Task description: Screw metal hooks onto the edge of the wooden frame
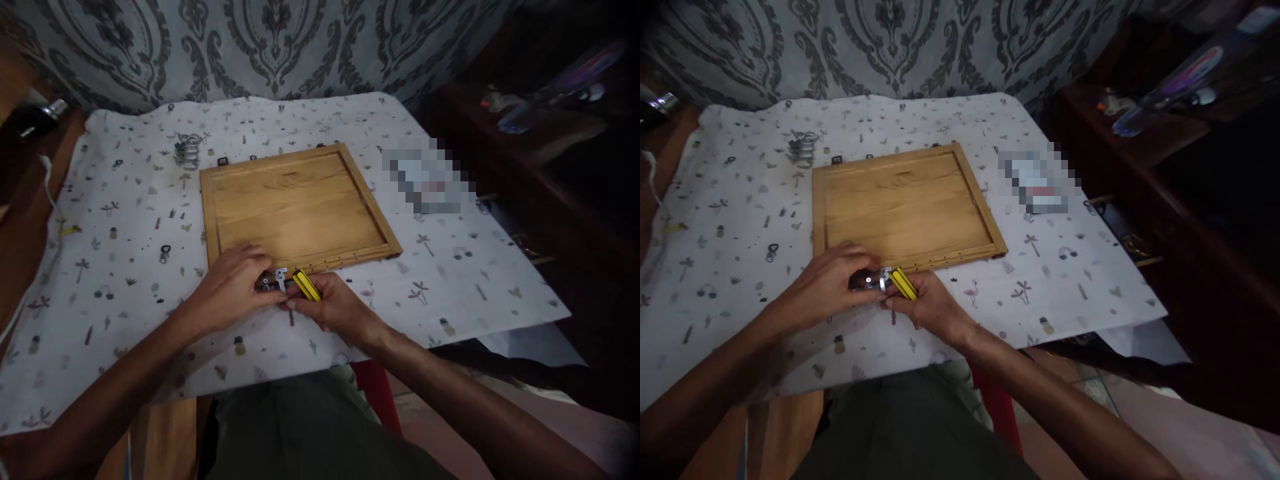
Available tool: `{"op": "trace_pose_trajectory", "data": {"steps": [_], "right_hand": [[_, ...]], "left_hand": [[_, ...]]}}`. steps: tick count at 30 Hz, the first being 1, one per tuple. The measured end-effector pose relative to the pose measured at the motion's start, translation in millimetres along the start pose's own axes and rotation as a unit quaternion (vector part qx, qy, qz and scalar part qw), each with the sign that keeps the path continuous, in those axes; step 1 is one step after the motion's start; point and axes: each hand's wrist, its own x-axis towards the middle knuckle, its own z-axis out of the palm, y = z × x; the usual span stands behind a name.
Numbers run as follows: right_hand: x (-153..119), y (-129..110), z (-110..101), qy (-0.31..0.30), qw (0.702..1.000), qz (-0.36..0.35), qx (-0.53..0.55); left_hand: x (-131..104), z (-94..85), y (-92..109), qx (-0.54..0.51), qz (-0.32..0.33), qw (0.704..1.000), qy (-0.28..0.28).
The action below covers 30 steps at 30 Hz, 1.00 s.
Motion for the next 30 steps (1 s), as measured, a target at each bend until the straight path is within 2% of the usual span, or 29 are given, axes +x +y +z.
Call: {"op": "trace_pose_trajectory", "data": {"steps": [22,27,30], "right_hand": [[-10,3,-4,0.01,0.997,-0.035,-0.062],[-11,5,-3,0.01,0.994,-0.078,-0.076],[-12,3,-2,0.016,0.992,-0.103,-0.072]], "left_hand": [[-2,3.2,15,0.079,-0.021,0.997,-0.007],[-1,0.3,19,0.094,-0.031,0.995,-0.026],[-1,1.1,18,0.099,-0.02,0.995,-0.014]]}}
